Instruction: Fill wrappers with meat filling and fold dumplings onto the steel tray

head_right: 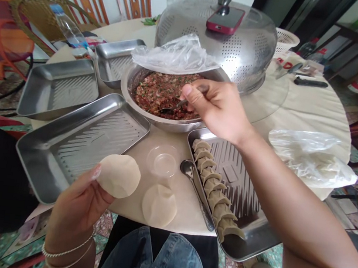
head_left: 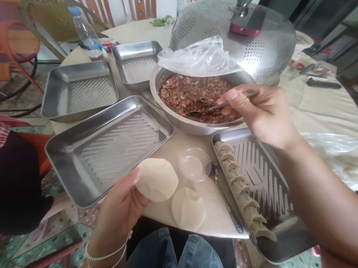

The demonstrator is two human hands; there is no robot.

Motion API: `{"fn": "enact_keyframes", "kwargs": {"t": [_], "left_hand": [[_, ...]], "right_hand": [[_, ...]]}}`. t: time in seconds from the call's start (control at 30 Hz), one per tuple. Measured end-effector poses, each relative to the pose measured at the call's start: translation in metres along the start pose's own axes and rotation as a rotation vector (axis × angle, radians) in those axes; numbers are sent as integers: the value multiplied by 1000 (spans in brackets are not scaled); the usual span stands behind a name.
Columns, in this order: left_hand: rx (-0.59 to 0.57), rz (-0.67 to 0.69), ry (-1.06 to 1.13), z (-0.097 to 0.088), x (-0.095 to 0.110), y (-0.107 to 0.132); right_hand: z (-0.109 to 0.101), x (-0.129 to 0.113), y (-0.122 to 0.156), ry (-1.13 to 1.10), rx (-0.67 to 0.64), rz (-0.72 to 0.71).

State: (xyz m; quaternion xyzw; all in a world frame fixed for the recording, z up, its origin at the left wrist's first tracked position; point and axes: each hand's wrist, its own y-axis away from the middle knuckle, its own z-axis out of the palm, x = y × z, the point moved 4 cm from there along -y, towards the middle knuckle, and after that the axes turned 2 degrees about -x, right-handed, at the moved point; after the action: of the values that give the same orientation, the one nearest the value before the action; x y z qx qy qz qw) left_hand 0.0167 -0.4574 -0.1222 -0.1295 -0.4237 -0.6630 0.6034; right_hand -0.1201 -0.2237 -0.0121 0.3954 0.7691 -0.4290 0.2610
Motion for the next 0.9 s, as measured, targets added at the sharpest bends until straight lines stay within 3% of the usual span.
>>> {"fn": "enact_keyframes", "kwargs": {"t": [0.07,0.17,0.3,0.47,0.63,0.8,0.9], "left_hand": [[20,-2,11,1,-1,1],[35,-8,14,3,-2,4],[-55,-13,32,7,-5,5],[-182,-73,44,17,-8,6],[-277,-147,144,41,-6,9],[-379,-254,225,60,-10,14],[-479,-284,268,64,-12,19]], "right_hand": [[-4,6,-3,-69,45,0],[-14,21,-9,-197,213,59],[-28,41,-15,-290,409,190],[-36,40,-10,-300,483,182],[-32,4,22,-389,447,152],[-8,-24,72,-422,251,280],[2,-35,105,-352,261,358]]}}
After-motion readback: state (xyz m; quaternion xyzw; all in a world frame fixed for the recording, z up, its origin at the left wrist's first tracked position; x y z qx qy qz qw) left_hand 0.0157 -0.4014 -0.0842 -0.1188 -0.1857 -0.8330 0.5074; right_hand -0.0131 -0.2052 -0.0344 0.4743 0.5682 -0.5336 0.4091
